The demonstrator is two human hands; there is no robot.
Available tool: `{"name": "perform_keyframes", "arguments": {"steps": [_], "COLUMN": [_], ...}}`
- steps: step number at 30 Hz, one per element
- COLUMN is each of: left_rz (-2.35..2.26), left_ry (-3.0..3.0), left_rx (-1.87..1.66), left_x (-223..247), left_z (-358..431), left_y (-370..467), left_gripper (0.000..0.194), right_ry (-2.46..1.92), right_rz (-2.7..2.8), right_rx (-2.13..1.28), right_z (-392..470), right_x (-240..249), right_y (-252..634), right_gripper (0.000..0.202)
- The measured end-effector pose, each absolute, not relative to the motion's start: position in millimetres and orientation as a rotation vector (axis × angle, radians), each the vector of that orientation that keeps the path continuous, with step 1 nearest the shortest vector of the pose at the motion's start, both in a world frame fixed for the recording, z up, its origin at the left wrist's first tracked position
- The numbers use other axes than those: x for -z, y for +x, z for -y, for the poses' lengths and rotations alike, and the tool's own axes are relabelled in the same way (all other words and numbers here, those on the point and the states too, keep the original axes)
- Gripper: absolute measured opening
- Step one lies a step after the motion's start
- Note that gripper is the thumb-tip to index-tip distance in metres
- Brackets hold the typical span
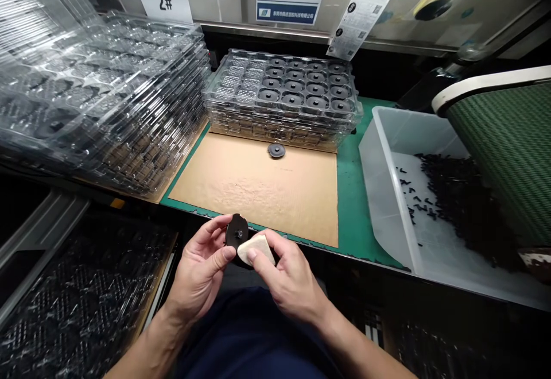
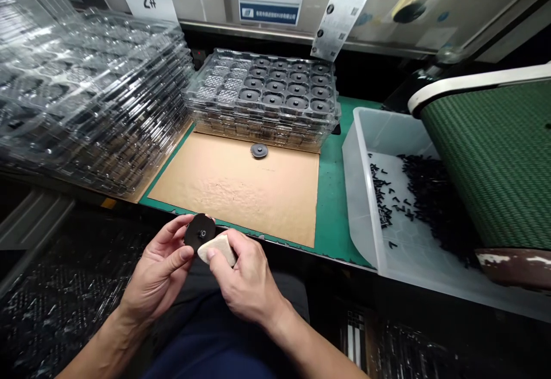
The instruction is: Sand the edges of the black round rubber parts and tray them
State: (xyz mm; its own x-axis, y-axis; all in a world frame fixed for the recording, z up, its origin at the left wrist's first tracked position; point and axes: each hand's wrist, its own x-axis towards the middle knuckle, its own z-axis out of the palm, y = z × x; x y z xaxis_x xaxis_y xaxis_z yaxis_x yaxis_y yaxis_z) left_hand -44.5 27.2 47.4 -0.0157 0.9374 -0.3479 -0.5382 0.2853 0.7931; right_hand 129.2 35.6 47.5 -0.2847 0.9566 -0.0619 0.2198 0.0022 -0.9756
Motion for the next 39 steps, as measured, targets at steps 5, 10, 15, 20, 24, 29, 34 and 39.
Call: {"name": "perform_keyframes", "arguments": {"steps": [5,10,15,20,24,29,34,39], "left_rz": [-1.001,-0.869,-0.834,-0.764,-0.810,-0.973,-0.942,-0.788], "left_ry": [0.490,0.486,0.316,0.228,0.281,0.456,0.467,0.342], "left_rx": [-0.984,-0.780,-0.686,-0.704,-1.023,-1.178,-1.088,-0.813], "left_x": [-44,-40,-27,-29,-36,-38,-39,-28], "left_z": [-26,-27,-19,-20,-26,-25,-25,-19], "left_y": [-55,-60,-59,-54,-51,-49,-57,-62], "left_gripper": [0.047,0.033,0.037,0.031,0.041,0.056,0.053,0.027], "right_ry": [-1.175,-1.039,-0.886,-0.751,-1.210,-1.285,-1.252,-0.974], "right_rz": [1.884,2.096,2.271,2.300,1.882,1.680,1.878,2.176], "right_rx": [-0.791,-0.701,-0.622,-0.609,-0.795,-1.279,-0.840,-0.737], "right_z": [-41,-40,-42,-46,-40,-32,-39,-44], "right_x": [-47,-48,-58,-58,-46,-47,-50,-59], "right_y": [139,145,145,146,141,131,137,144], "right_gripper": [0.019,0.023,0.038,0.036,0.020,0.022,0.021,0.026]}}
